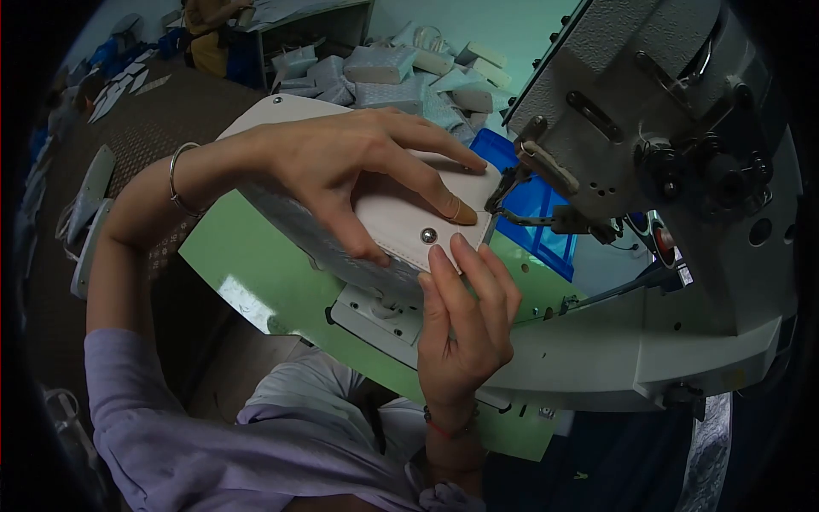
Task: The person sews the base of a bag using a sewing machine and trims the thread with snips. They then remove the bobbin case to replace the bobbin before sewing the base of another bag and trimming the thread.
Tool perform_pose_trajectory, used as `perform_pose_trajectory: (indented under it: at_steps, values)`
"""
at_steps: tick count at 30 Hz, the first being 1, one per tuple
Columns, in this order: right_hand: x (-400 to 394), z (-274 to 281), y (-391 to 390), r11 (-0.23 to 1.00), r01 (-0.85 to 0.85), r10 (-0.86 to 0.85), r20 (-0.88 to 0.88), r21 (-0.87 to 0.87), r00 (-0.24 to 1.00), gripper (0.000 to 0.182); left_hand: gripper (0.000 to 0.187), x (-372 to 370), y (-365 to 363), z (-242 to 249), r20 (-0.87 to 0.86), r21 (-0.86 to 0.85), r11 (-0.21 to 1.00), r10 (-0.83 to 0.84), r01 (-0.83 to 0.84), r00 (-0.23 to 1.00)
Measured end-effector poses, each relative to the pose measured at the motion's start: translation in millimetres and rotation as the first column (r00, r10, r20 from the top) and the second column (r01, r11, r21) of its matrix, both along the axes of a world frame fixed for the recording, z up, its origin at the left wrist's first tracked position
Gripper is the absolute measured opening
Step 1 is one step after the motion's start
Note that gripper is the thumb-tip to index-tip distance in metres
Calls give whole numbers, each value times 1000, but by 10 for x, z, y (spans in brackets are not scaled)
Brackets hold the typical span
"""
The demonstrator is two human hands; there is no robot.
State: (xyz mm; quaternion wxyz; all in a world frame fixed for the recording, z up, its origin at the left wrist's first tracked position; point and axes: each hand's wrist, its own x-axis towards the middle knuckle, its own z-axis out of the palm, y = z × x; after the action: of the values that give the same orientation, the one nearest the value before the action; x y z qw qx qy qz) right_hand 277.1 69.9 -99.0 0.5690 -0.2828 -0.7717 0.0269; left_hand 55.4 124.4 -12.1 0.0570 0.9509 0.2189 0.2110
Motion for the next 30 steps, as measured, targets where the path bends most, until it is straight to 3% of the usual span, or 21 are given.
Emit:
perform_pose_trajectory:
  at_steps: [11,13,14,16,20,23,26,30]
  values:
    - [145,48,82,997,-77,78,54,-15,995,26,66,-1,21,17,-41,44,999,28,-27,999]
    - [233,62,117,959,-192,142,-235,-206,962,22,66,-8,23,13,-35,41,999,27,-26,999]
    - [249,81,170,960,-193,144,-234,-201,962,22,65,-13,25,12,-28,36,999,26,-25,999]
    - [269,122,289,935,-236,100,-438,-267,893,24,65,-20,26,8,-28,29,999,29,-28,999]
    - [382,284,346,820,-427,264,-408,-382,874,26,66,-21,37,12,-30,23,1000,17,-16,999]
    - [379,371,347,831,-481,302,-500,-279,812,20,66,-28,32,0,-26,38,999,16,-15,1000]
    - [398,433,321,827,-464,290,-465,-318,836,20,67,-23,37,2,-18,34,999,6,-6,1000]
    - [446,453,187,886,-318,205,-332,-337,921,16,66,-36,57,8,-11,26,999,-18,18,1000]
